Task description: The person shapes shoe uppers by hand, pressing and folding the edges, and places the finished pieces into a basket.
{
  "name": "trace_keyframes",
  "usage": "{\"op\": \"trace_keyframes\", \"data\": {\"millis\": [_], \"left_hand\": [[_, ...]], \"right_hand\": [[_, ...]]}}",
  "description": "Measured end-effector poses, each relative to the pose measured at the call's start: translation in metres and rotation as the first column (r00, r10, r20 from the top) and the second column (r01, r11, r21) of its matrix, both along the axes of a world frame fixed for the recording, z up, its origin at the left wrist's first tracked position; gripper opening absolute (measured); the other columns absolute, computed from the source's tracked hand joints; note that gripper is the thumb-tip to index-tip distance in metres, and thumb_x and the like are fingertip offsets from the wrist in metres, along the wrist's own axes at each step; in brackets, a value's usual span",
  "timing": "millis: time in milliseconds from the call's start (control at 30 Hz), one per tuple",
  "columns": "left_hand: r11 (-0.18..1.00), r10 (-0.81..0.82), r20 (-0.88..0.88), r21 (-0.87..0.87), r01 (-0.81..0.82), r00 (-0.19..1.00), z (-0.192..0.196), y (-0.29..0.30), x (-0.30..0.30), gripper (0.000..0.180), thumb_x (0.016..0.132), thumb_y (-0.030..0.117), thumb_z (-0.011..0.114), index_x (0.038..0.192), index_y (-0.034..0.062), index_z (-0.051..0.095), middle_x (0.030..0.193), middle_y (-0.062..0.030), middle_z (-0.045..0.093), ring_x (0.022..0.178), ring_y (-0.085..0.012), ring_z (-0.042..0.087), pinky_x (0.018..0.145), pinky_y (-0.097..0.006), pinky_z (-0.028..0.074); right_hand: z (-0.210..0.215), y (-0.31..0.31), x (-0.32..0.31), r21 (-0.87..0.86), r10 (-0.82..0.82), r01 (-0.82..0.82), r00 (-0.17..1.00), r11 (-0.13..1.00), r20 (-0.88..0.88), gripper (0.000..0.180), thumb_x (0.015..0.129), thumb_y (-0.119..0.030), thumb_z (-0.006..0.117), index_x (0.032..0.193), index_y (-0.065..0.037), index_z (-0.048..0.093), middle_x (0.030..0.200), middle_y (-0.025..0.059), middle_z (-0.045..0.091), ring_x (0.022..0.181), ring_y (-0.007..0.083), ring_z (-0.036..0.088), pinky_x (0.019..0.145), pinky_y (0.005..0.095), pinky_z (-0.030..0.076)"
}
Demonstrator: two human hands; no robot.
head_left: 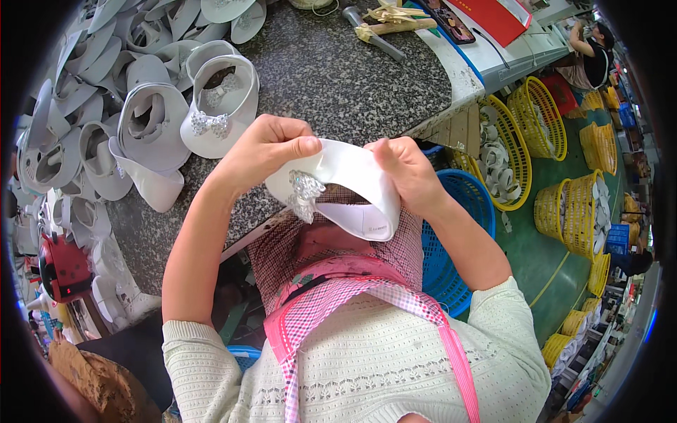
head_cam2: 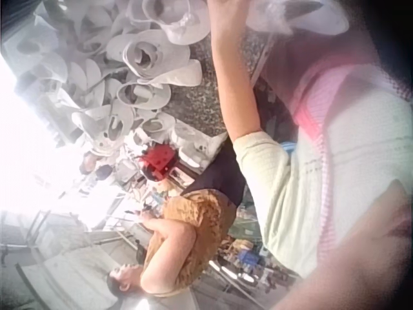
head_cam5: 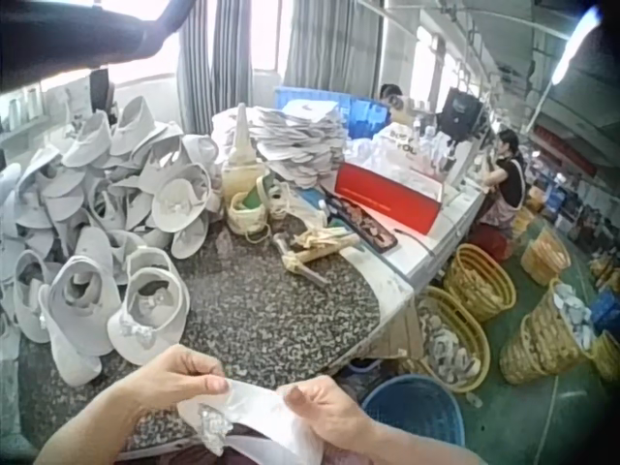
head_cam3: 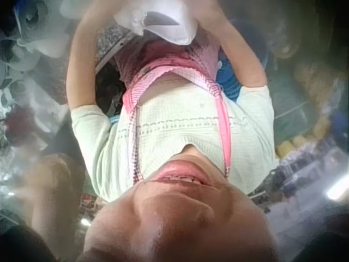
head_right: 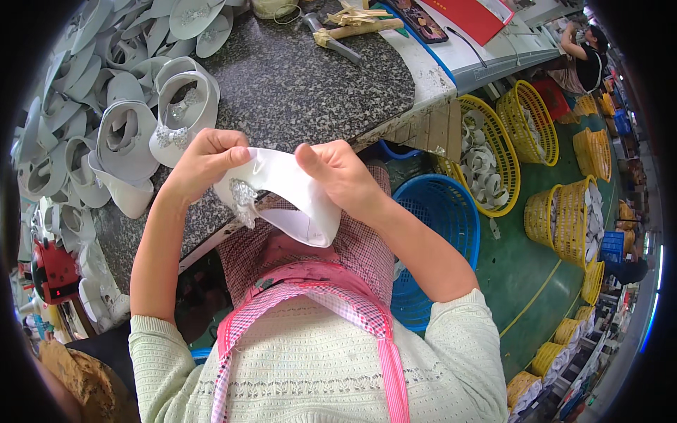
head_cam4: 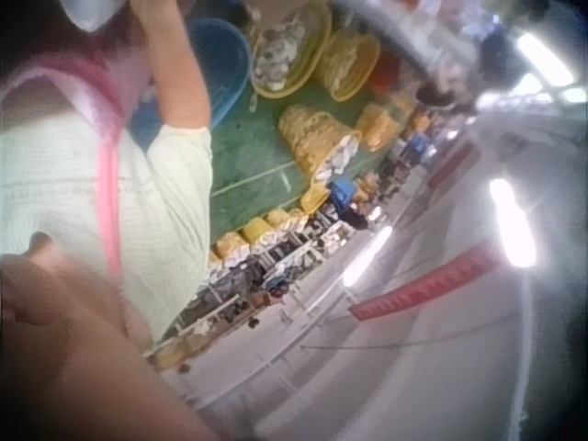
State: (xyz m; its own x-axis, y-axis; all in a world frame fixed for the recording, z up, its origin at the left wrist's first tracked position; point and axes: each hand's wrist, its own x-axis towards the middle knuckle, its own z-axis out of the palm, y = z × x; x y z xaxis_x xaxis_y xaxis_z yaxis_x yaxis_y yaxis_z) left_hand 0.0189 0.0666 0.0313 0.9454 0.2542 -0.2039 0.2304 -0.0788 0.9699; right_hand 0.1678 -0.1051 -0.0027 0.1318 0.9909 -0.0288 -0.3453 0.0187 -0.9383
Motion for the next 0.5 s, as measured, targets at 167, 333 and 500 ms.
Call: {"op": "trace_keyframes", "data": {"millis": [167,333,500], "left_hand": [[0.998,0.058,-0.043,-0.018,-0.058,0.997,-0.005,0.004,-0.002,0.032,0.081,0.034,0.061,0.069,0.0042,0.06,0.057,0.0077,0.044,0.052,-0.0015,0.035,0.046,-0.02,0.027],[0.836,0.28,0.238,-0.537,-0.114,0.93,-0.026,-0.004,-0.011,0.033,0.083,0.027,0.06,0.098,-0.0013,0.057,0.086,-0.0029,0.061,0.075,-0.0081,0.058,0.067,-0.023,0.047],[0.606,0.638,0.116,-0.686,-0.403,0.761,-0.024,-0.026,0.011,0.03,0.082,0.019,0.059,0.103,-0.0016,0.052,0.089,-0.0056,0.06,0.077,-0.011,0.058,0.065,-0.026,0.048]], "right_hand": [[0.015,-0.004,0.001,-0.053,0.019,-0.018,1.0,0.998,0.009,0.019,0.08,-0.017,0.062,0.083,0.003,0.061,0.071,0.0029,0.061,0.061,0.0054,0.054,0.054,0.0186,0.041],[0.017,-0.008,-0.003,0.012,-0.126,0.129,0.983,0.992,-0.136,0.021,0.081,-0.016,0.061,0.087,0.004,0.059,0.072,0.0035,0.06,0.06,0.0056,0.053,0.053,0.018,0.041],[-0.005,0.001,-0.024,0.247,0.039,0.134,0.805,0.96,-0.592,0.035,0.083,-0.039,0.053,0.086,-0.004,0.053,0.069,0.0022,0.049,0.063,0.0142,0.045,0.063,0.027,0.038]]}}
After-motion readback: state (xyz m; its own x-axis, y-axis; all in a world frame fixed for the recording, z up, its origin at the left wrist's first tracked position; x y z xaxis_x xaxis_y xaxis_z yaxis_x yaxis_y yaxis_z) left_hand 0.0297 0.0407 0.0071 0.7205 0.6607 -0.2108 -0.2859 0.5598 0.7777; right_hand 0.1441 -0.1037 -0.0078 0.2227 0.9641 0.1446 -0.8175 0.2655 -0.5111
